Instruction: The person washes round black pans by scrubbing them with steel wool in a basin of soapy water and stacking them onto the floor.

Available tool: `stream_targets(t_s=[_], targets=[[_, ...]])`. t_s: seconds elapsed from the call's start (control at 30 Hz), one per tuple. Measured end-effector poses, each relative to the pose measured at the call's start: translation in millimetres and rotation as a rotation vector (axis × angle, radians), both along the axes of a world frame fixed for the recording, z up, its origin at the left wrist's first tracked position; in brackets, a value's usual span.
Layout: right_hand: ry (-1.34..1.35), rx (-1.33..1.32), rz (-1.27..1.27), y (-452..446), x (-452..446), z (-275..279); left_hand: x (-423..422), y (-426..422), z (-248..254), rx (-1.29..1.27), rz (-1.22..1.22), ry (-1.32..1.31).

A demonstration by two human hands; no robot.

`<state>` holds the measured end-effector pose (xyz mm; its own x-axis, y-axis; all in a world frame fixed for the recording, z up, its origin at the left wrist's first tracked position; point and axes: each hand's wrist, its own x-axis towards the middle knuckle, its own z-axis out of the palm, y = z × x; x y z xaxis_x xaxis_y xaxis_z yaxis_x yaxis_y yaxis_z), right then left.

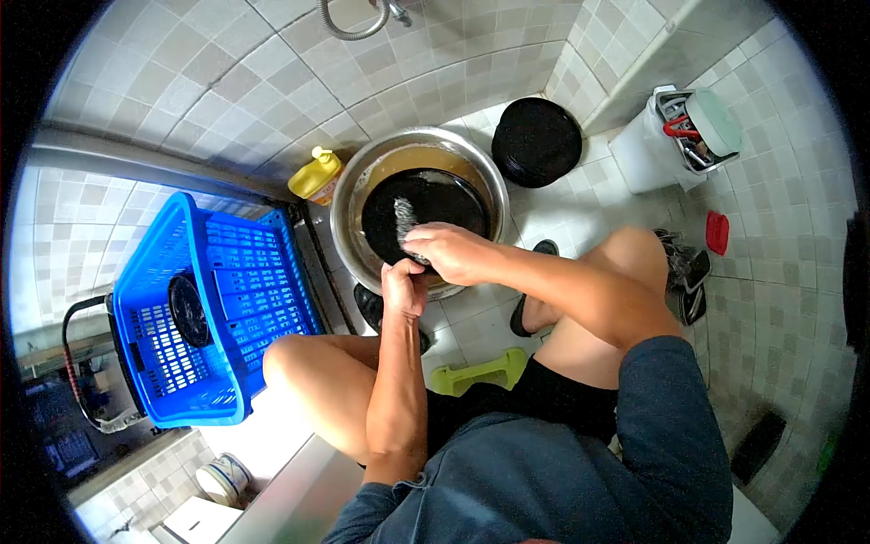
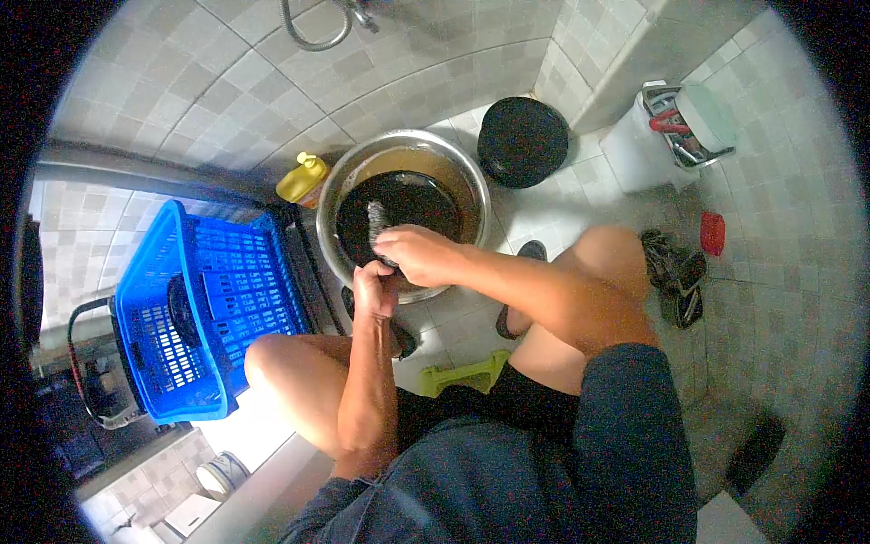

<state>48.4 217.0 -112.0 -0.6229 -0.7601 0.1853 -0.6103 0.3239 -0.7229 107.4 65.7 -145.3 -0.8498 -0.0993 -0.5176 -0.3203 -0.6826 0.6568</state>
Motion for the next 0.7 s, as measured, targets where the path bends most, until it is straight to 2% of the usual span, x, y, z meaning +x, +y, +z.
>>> stream_targets(t_s=[0.07, 0.13, 0.27, 0.37, 0.4, 0.47, 0.5, 0.6, 0.7], targets=[[0.111, -0.127, 0.010, -7.3, -15.6, -10.3, 3.3, 8.2, 5.3, 0.041, -0.035, 0.021], [0.159, -0.126, -0.071, -8.9, -35.2, -24.0, 10.3, 13.5, 16.5, 0.017, -0.125, -0.041], [0.200, 0.097, -0.193, 13.6, -60.7, -39.0, 14.4, 22.8, 20.4, 0.013, -0.070, -0.053], [0.214, 0.218, -0.320, 29.2, -57.8, -55.5, 17.2, 10.3, -7.1, -0.088, 0.015, -0.073], [0.213, 0.217, -0.313, 30.9, -53.0, -56.0, 16.3, 4.5, -8.1, -0.088, 0.022, -0.075], [0.142, 0.394, -0.263, 31.8, -43.5, -57.1, 14.6, -4.7, -11.0, -0.180, 0.023, -0.164], [0.079, 0.466, -0.210, 30.7, -40.0, -55.0, 13.0, -1.5, -23.1, -0.185, 0.129, -0.081], [0.004, 0.510, -0.072, 25.8, -16.3, -39.0, 8.3, -5.4, -8.2, -0.228, 0.126, -0.193], [-0.089, 0.290, -0.065, 10.5, 12.4, -32.0, 2.5, -1.6, -9.7, -0.206, 0.202, -0.125]])
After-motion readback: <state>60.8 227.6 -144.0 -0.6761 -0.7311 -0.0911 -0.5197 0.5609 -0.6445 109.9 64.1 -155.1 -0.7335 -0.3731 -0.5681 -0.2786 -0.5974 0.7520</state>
